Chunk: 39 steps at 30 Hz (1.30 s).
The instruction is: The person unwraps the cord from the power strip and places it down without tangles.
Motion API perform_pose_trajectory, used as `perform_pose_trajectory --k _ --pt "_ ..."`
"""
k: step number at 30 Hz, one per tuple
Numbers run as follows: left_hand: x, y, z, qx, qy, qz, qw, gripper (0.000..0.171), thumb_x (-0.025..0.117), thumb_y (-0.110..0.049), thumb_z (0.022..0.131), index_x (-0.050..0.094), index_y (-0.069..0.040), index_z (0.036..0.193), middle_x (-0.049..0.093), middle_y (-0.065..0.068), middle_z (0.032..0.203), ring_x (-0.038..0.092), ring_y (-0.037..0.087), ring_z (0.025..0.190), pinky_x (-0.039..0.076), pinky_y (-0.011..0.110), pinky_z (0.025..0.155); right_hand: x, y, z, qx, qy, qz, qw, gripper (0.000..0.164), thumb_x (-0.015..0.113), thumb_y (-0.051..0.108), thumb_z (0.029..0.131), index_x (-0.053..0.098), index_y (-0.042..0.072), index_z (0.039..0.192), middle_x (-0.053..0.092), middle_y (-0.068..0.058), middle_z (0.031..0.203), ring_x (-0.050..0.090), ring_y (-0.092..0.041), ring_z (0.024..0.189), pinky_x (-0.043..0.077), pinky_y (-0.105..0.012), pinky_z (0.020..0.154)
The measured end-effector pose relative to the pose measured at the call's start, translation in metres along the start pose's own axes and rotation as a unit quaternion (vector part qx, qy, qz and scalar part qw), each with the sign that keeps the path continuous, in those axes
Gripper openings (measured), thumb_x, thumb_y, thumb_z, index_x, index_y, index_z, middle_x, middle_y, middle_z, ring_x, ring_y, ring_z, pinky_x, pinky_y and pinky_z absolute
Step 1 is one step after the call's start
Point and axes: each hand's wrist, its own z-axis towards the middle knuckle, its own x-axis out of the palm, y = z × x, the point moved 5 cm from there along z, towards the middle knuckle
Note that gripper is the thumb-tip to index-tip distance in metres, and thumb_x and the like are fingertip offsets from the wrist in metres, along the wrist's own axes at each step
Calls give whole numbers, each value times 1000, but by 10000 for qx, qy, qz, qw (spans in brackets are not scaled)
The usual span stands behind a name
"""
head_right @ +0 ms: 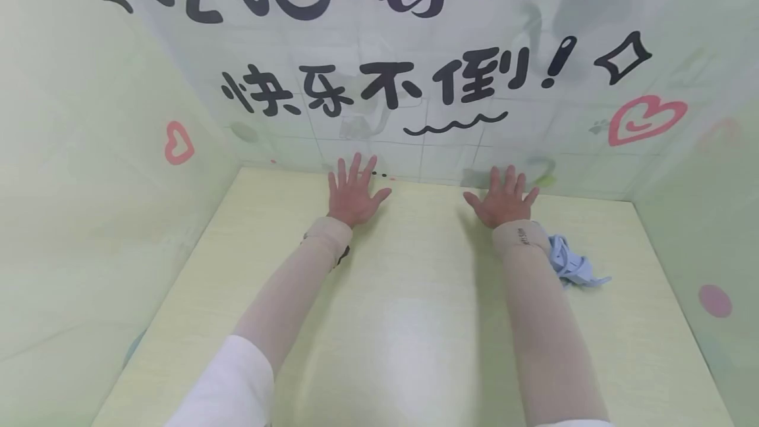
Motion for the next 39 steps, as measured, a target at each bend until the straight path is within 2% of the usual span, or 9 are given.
perform_pose_trajectory --k 4,8,11,17,21,24,28,32,39 --pt "2 -5 -1 80 -70 -18 9999 78 42 -65 100 8 -36 164 2 4 175 -4 41 160 3 64 129 -7 -15 -4 36 -21 111 9999 103 34 75 96 2 2 162 -6 -37 165 -3 -62 150 -3 -85 114" --pt "2 -15 -2 201 -129 -100 9997 77 40 -66 100 11 -35 164 8 5 174 0 41 160 5 64 129 -17 -34 -10 200 300 280 9990 107 30 77 96 -5 0 161 -11 -39 163 -4 -65 147 0 -85 113" --pt "1 -27 -2 398 -114 -189 9990 76 40 -65 101 12 -34 164 12 6 173 5 41 160 8 64 129 -24 -50 -17 336 613 603 9957 107 24 77 97 -14 -1 159 -18 -40 161 -7 -67 145 4 -84 114" --pt "1 -62 -2 1005 -57 -116 9949 74 36 -64 103 12 -31 164 20 6 171 16 39 159 18 62 128 -39 -88 -45 458 789 921 9916 104 18 72 100 -19 -8 155 -21 -46 156 -5 -75 138 12 -85 110" --pt "4 -86 -4 1270 142 -143 9917 73 32 -65 103 10 -31 164 19 4 172 17 35 159 18 58 130 -41 -120 -69 483 808 961 9909 99 20 65 104 -15 -13 154 -14 -53 151 -1 -78 133 14 -86 106" --pt "9 -103 -5 1493 236 -218 9883 73 31 -64 104 10 -30 165 20 4 172 20 32 159 21 56 130 -42 -141 -87 429 718 969 9918 94 22 59 106 -7 -17 153 2 -57 148 10 -78 131 20 -85 102" --pt "19 -126 -7 1810 501 -417 9813 73 37 -59 105 10 -26 165 20 5 172 23 28 158 26 51 129 -39 -159 -109 415 1066 1200 9862 91 22 57 107 -4 -16 154 14 -54 149 21 -73 130 29 -81 98" --pt "31 -149 -12 2065 915 -613 9722 76 47 -54 104 12 -24 164 21 5 171 27 24 157 31 44 128 -31 -171 -127 599 1420 1420 9778 93 22 61 106 -3 -13 156 16 -50 152 24 -71 132 34 -78 96" --pt "52 -184 -18 2132 1467 -948 9613 77 51 -53 103 15 -23 164 26 -2 169 34 19 153 39 36 123 -10 -179 -139 491 1373 1850 9719 90 33 56 107 -1 -9 159 12 -46 157 22 -69 137 34 -79 99"
